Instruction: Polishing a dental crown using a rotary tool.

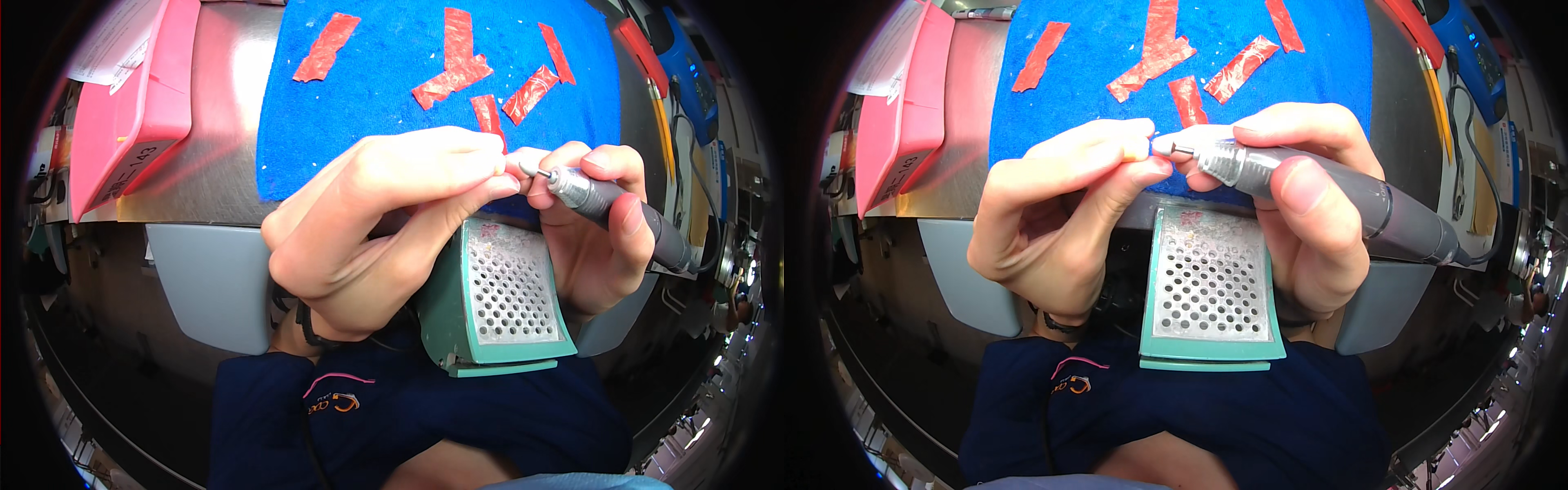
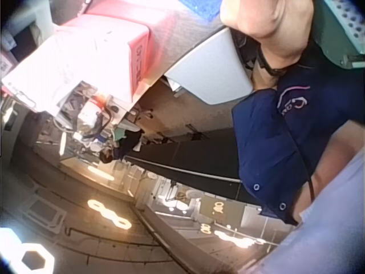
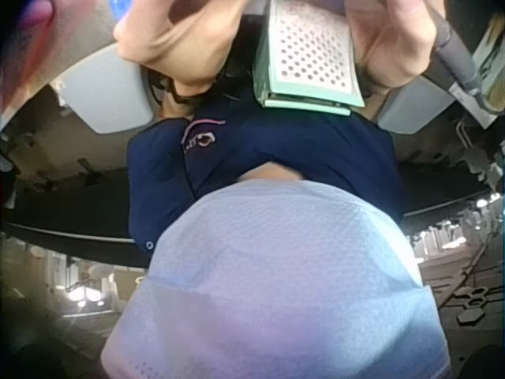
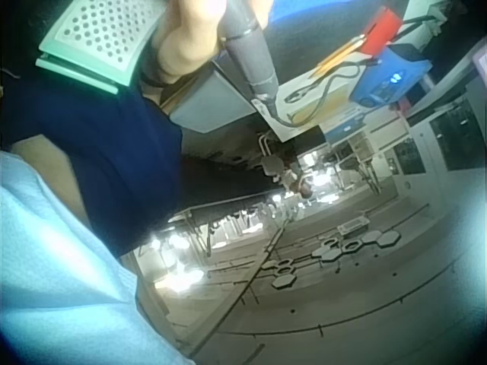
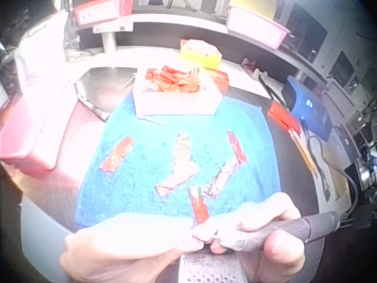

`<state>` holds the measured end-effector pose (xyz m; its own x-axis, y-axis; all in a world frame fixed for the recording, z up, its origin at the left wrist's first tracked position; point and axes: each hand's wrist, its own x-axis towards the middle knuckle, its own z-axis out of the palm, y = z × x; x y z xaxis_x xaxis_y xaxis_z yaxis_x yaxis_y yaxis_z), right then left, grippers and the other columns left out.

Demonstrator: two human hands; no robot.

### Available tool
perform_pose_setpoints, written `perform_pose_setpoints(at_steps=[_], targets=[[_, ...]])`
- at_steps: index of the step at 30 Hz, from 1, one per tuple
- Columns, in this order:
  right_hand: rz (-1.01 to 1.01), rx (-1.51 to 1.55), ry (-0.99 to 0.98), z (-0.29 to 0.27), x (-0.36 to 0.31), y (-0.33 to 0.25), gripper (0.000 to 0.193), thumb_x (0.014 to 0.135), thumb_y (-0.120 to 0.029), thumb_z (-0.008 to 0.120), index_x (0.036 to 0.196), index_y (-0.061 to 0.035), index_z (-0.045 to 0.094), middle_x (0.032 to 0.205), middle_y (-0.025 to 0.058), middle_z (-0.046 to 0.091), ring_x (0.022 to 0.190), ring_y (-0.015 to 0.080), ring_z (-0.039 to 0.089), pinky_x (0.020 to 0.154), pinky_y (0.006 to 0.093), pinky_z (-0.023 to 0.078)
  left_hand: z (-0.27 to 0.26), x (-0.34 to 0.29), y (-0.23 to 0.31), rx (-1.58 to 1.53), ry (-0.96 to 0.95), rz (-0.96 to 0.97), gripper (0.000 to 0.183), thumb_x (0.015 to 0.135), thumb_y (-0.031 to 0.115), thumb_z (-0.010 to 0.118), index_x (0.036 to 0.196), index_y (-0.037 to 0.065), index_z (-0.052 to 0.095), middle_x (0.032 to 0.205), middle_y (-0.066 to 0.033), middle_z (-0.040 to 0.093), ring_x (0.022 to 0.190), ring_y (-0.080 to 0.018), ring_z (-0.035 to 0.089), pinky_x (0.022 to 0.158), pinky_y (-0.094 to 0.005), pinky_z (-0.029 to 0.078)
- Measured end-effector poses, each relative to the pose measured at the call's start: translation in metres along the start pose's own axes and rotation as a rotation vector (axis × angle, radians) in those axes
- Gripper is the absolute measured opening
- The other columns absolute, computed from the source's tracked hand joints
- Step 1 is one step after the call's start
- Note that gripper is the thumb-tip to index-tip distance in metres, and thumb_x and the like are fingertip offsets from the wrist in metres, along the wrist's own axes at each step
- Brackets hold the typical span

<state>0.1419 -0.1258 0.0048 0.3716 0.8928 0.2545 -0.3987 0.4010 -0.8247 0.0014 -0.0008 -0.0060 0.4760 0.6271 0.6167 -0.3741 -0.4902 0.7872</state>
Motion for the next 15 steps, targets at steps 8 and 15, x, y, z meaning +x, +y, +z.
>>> perform_pose_setpoints(at_steps=[8, 15], targets=[[0.012, -0.019, 0.003, 0.0028, 0.0018, -0.0026, 0.035, 0.100, -0.026, 0.045, 0.123, 0.0000, 0.047, 0.101, 0.0239, 0.054, 0.101, 0.0337, 0.054, 0.098, 0.0475, 0.041, 0.0007, 0.0012, -0.0019, 0.018, -0.046, 0.019, 0.031, 0.073, -0.019, 0.074, 0.095, -0.005, 0.057, 0.093, -0.0244, 0.070, 0.091, -0.0309, 0.071, 0.080, -0.0384, 0.060], [0.008, -0.034, 0.014, 0.0049, 0.0020, -0.0025, 0.034, 0.099, -0.025, 0.046, 0.122, 0.0001, 0.048, 0.101, 0.0239, 0.054, 0.099, 0.0321, 0.054, 0.096, 0.0466, 0.042, -0.0019, 0.0011, -0.0031, 0.019, -0.066, 0.064, 0.031, 0.071, -0.018, 0.075, 0.093, -0.006, 0.058, 0.092, -0.0242, 0.070, 0.091, -0.0318, 0.071, 0.081, -0.0393, 0.060]])
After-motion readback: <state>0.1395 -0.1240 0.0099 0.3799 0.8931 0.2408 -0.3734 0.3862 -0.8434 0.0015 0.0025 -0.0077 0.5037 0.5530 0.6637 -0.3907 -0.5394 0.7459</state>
